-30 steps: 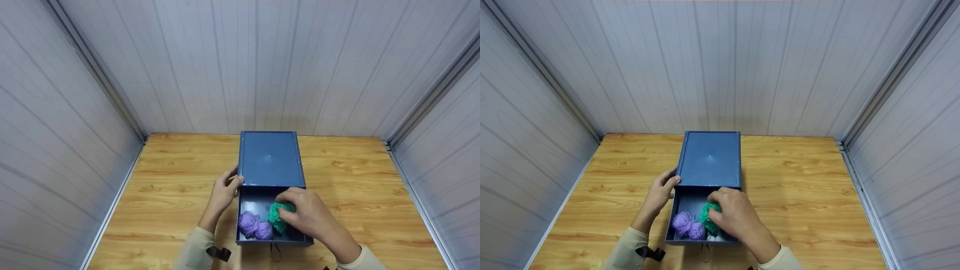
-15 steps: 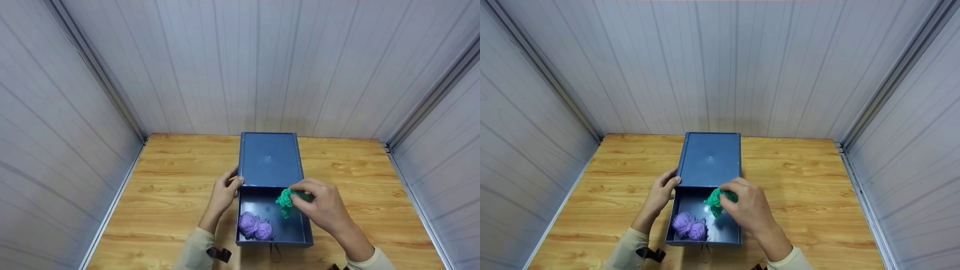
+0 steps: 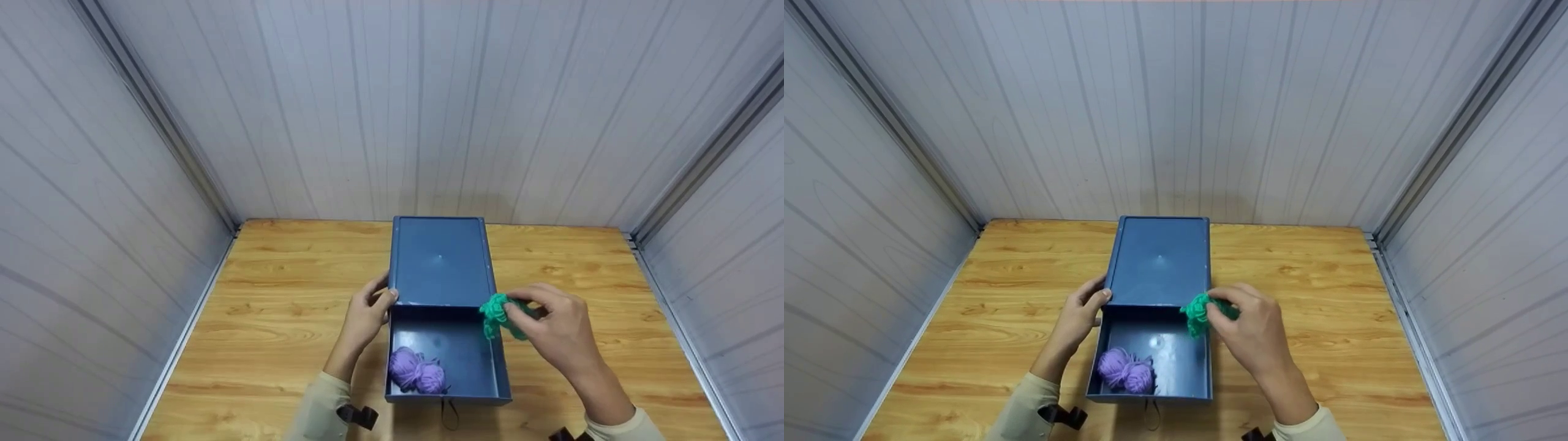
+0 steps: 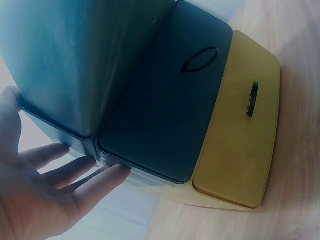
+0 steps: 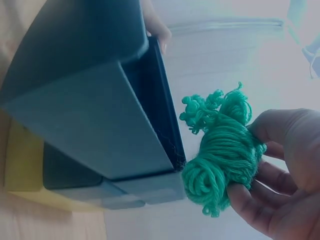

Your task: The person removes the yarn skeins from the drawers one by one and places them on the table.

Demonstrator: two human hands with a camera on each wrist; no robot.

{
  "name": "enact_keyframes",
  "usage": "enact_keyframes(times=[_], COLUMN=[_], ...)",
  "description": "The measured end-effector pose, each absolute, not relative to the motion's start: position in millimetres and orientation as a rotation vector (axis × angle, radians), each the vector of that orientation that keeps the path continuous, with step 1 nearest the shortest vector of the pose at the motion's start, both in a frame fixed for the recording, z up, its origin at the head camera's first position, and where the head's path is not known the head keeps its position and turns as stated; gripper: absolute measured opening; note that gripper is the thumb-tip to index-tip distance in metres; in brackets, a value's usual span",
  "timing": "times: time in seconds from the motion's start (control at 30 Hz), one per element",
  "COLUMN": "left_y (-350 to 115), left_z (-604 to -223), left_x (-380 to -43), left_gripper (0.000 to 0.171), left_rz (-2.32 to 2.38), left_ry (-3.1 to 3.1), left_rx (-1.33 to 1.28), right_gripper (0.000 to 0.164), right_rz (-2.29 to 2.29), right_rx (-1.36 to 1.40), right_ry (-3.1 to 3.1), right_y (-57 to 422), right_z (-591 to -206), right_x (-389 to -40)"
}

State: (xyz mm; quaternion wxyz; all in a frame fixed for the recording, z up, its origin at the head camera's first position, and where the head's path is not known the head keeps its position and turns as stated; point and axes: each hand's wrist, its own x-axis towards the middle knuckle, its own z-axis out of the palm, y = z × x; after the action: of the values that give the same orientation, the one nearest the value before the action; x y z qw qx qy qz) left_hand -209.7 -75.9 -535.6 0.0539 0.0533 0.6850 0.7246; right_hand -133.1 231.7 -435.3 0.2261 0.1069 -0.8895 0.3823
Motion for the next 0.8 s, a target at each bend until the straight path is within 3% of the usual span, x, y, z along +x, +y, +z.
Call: enact_keyframes(times=[0.37, 0.8], left_y=[-77, -75], left_z=[-535, -537], left_x=[-208, -209], left_gripper=[0.055, 0.055], left_rz=[2.208, 2.204], left_ry=[2.072, 2.075], left_rx=[0.158, 0.156], right_gripper=[0.013, 0.013], right_rz=[1.068, 1.024], right_rx=[0.151, -0.004], right_ry=[-2.456, -2.569], right_y=[254, 282], right_z=[-443, -481], right_x=[-136, -153])
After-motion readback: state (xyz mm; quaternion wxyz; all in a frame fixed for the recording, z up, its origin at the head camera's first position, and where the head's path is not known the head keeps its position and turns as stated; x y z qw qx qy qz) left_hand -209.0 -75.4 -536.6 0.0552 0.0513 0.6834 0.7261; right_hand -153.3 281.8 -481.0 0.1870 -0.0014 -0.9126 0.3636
